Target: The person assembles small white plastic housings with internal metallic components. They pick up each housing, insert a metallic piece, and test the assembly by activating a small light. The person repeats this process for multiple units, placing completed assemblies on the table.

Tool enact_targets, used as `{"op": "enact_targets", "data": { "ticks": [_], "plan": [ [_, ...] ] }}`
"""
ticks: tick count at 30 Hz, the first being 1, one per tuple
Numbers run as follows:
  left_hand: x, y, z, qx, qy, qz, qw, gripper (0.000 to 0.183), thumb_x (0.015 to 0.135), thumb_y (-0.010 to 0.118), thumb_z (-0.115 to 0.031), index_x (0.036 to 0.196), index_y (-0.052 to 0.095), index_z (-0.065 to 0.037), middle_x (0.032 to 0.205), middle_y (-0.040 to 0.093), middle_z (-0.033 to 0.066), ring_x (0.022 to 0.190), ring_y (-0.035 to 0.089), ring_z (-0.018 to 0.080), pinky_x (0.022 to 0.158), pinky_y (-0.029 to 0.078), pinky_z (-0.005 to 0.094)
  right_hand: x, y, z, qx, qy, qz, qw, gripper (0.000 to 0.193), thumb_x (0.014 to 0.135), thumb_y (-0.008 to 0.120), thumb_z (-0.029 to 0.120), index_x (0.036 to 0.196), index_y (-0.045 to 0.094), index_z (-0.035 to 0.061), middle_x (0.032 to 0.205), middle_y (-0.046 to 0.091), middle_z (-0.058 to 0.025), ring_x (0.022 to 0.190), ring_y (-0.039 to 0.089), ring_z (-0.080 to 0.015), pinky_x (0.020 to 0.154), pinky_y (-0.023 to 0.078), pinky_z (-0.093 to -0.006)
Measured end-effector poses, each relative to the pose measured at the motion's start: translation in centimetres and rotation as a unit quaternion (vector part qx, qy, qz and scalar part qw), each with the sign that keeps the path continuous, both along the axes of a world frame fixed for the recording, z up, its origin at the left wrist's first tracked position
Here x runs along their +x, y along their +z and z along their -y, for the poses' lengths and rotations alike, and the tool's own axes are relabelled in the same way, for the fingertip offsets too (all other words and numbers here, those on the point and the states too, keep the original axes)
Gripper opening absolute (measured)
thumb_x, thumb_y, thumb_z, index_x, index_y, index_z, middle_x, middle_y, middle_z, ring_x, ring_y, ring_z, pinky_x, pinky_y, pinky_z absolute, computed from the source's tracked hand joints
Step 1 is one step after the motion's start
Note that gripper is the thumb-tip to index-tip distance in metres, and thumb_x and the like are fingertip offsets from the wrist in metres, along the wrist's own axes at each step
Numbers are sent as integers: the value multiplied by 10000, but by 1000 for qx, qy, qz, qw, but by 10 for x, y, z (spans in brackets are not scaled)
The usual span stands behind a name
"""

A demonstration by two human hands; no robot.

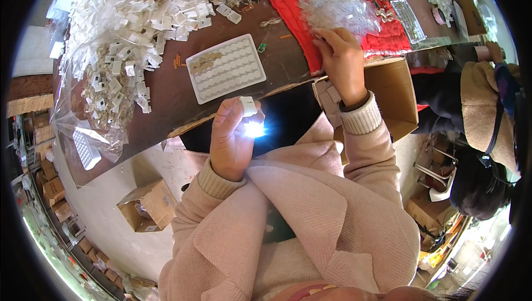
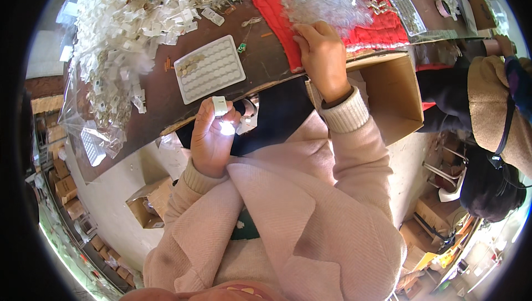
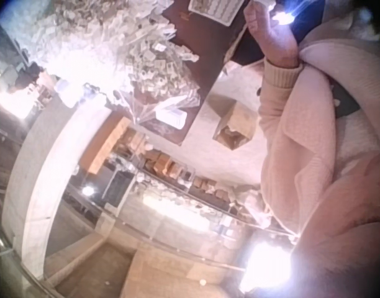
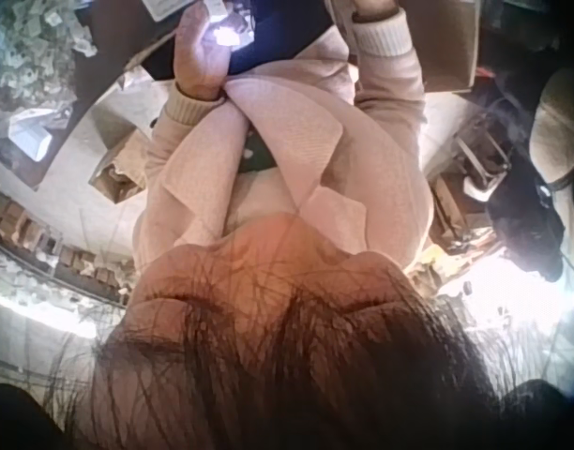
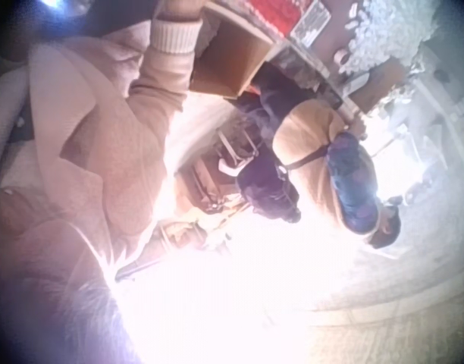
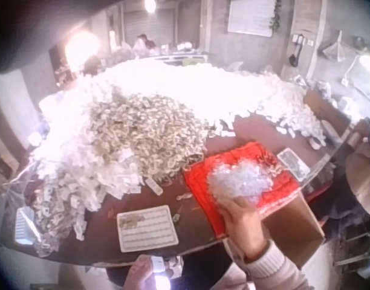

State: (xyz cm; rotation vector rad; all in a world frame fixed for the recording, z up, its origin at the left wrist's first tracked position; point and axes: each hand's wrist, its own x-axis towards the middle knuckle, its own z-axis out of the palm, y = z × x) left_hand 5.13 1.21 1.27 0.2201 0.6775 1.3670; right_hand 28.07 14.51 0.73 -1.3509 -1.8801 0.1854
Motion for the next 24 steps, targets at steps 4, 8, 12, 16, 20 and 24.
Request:
{"op": "enact_targets", "data": {
  "ticks": [4,8,12,16,20,24],
  "plan": [
    [-2,-3,0,24,-11,35,999,195,976,669,-182,1125,648,-58,1020,701,103,861,623,181,795,501,315,-2,-7,-8,33,-6,49,998,123,839,714,44,962,722,49,858,639,-136,826,639,-347,702,513,-419],
    [-3,-5,0,21,-11,39,999,177,971,666,-141,1129,657,-59,1030,707,95,890,630,170,802,500,309,-1,7,-3,38,-27,12,999,98,869,686,23,966,699,25,893,662,-153,826,652,-351,709,524,-412],
    [1,-2,-4,70,-16,9,997,172,980,630,-107,1142,643,-51,1115,703,141,1070,655,235,911,492,323,-12,36,34,-63,64,-138,986,75,914,674,-29,985,694,-14,901,701,-93,791,654,-139,715,514,-268],
    [5,3,-3,135,36,0,990,183,975,608,-31,1156,618,-55,1212,681,208,1217,623,312,1061,465,410,-44,45,72,-145,168,-188,957,86,874,714,-40,956,694,-20,855,686,-62,753,611,-101,697,491,-234],
    [-3,7,3,140,45,3,989,179,966,629,-20,1141,609,-48,1229,669,232,1219,627,310,1082,465,428,-69,43,78,-87,204,-193,956,159,832,733,-47,977,696,7,875,697,-99,709,660,-183,649,523,-282],
    [-8,7,8,144,52,-1,988,194,959,658,-39,1148,617,-46,1236,670,185,1203,635,281,1078,467,425,-76,51,80,-59,216,-140,964,186,846,715,-67,1020,715,1,901,719,-108,751,683,-204,688,538,-289]
  ]
}}
